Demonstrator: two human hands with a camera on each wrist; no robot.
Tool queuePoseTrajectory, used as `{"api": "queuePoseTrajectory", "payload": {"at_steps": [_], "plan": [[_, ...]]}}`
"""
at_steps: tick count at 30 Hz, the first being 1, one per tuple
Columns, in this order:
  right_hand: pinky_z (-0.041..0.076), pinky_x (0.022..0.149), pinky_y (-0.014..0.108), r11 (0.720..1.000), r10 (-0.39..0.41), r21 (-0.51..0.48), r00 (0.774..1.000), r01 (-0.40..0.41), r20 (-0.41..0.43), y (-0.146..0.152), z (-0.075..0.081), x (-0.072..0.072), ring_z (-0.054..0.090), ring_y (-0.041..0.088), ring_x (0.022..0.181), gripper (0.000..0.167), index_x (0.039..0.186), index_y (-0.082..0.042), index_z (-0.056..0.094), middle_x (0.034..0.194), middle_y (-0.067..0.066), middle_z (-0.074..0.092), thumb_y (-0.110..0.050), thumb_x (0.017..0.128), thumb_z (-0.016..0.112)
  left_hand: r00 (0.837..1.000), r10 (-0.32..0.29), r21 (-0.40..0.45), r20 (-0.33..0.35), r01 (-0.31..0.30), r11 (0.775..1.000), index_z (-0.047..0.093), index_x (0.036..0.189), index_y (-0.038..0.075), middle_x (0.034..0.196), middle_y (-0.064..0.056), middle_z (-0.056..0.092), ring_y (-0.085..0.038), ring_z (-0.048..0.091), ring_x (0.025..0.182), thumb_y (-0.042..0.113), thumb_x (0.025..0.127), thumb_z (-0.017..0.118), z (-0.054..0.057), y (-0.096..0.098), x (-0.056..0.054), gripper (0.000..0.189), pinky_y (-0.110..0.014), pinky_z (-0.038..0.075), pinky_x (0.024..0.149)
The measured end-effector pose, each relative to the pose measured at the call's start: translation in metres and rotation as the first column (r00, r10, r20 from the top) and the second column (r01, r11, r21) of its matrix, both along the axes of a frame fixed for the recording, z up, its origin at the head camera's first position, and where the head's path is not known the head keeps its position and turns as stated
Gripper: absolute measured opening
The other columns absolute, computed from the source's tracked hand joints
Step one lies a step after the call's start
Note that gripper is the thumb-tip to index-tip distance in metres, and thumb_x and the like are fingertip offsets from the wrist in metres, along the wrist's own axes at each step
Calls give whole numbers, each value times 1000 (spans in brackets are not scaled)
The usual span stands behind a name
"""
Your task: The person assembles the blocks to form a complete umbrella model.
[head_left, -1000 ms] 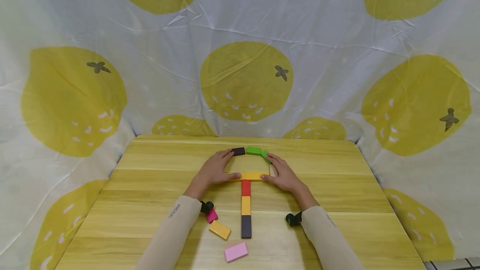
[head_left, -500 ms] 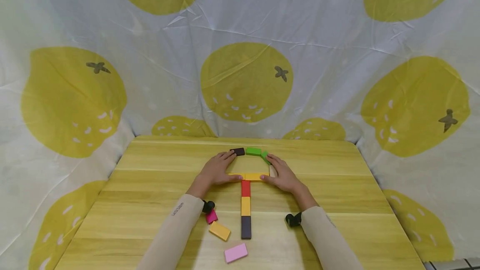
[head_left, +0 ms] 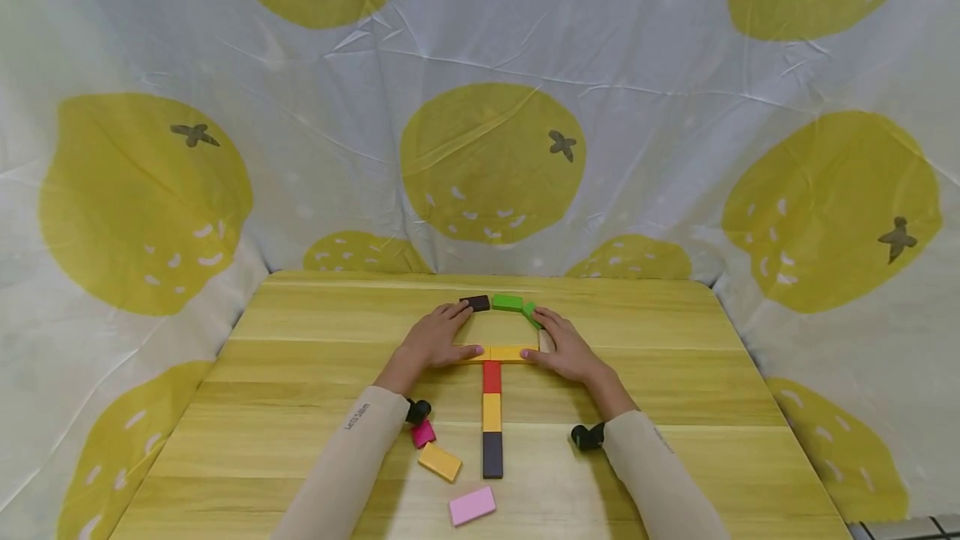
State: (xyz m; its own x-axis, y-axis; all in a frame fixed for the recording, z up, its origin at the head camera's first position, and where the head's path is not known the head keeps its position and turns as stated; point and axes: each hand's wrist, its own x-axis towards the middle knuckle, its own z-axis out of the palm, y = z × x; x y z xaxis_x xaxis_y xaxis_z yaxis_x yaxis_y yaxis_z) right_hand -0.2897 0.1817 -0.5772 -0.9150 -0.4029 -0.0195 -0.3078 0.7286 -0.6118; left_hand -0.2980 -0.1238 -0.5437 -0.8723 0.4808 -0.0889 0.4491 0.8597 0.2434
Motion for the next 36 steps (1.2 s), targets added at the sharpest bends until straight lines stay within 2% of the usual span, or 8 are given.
{"api": "queuePoseTrajectory", "payload": {"at_steps": [7,15,21,28,36], "plan": [[30,121,64,1000,0,21,1000,0,-17,-2,5,-1,25,38,157,91,164,-14,30,172,6,22,-61,93,66,1000,5,-20,-1,-5,1000,33,163,14,170,-7,30,-35,32,154,70,95,55,0,0,0,91,-51,31,125],[32,121,61,996,-45,75,989,56,-141,-11,8,-7,30,37,154,90,163,-18,33,171,3,24,-67,93,61,1000,7,7,23,-8,1000,34,163,13,170,-9,30,-36,32,154,69,94,58,3,2,0,91,-53,34,123],[28,123,61,989,-8,146,983,35,-181,-28,13,-13,29,36,155,87,160,-13,38,169,7,30,-67,95,58,999,7,6,33,-8,1000,33,163,12,170,-10,29,-36,32,154,69,94,57,1,1,-1,92,-53,35,122],[23,123,66,975,11,223,985,28,-172,-39,11,-16,21,39,158,84,161,-14,37,170,5,30,-66,97,54,999,11,30,46,-12,999,34,162,12,169,-11,30,-36,31,154,67,94,59,2,1,0,92,-53,35,123],[26,123,64,978,6,207,988,26,-154,-45,9,-12,22,40,157,82,160,-13,39,168,5,33,-63,97,55,999,27,24,40,-28,999,33,163,13,169,-10,31,-35,31,154,69,93,58,1,2,0,92,-52,35,123]]}}
